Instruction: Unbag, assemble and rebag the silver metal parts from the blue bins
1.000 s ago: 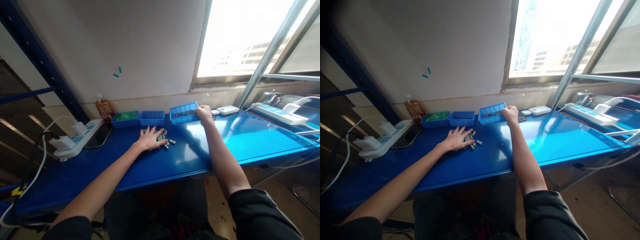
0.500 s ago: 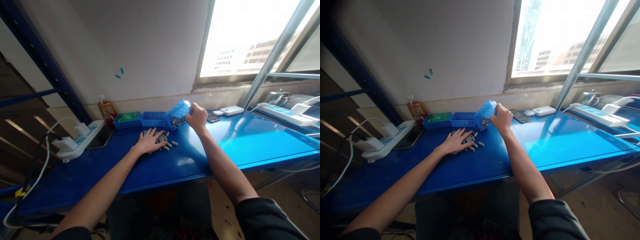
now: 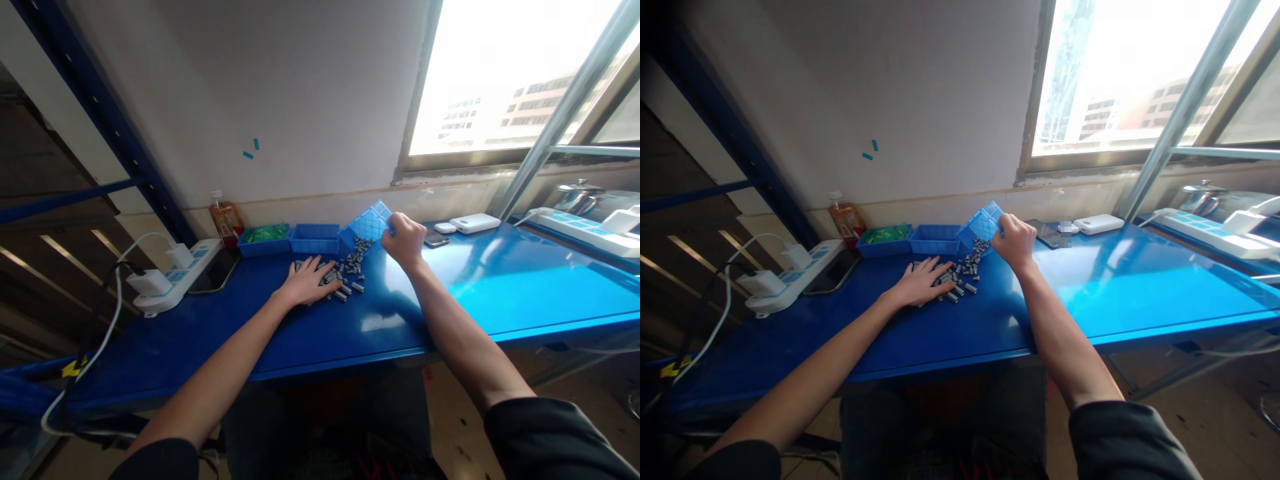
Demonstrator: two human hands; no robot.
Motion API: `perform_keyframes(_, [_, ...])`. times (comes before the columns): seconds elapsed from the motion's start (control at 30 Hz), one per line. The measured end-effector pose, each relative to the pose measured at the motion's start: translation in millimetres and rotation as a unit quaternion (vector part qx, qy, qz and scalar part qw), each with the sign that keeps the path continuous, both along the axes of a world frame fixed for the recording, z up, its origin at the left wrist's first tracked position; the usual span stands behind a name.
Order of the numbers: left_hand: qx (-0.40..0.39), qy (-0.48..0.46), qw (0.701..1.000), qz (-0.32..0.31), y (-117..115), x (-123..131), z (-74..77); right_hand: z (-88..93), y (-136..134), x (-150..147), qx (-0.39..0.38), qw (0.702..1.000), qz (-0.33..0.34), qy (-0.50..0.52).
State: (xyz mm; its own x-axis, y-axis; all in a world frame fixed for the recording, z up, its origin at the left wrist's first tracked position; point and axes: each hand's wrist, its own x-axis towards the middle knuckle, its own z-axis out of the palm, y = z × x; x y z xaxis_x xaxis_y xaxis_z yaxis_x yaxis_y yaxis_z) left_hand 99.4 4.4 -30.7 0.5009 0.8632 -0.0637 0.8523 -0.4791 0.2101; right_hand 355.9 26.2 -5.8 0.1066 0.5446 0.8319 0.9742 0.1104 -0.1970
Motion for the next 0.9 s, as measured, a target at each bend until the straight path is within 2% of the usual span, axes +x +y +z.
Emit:
perform_keyframes(0.3, [0.002,-0.012,1.000,-0.002,2.1,-1.6,-1.9,2.0,3.3,4.8,0.030,0.997,-0.001,-0.066])
perform_keyframes(0.43, [0.011,-0.012,1.000,0.003,1.5,-1.3,-2.4,1.4,6.5,15.1,0.033,0.999,-0.022,-0.003])
perform_keyframes(0.57, [0.006,-0.015,1.000,0.002,2.4,-2.4,-2.9,-4.1,17.0,35.0,0.050,0.990,-0.065,0.117])
perform_keyframes(0.67, [0.001,-0.018,1.000,0.000,4.1,-3.1,-3.3,-10.7,30.8,48.6,0.018,0.960,-0.091,0.263])
perform_keyframes(0.77, [-0.003,-0.018,1.000,0.000,4.4,-2.7,-2.7,-18.8,48.4,53.6,-0.084,0.903,-0.082,0.413])
perform_keyframes(0.83, [-0.003,-0.015,1.000,0.004,2.9,-2.3,-1.9,-24.8,59.9,51.6,-0.146,0.877,-0.056,0.454])
perform_keyframes(0.9, [-0.004,-0.015,1.000,0.005,0.7,-3.1,-1.2,-30.1,69.1,48.1,-0.185,0.864,-0.030,0.467])
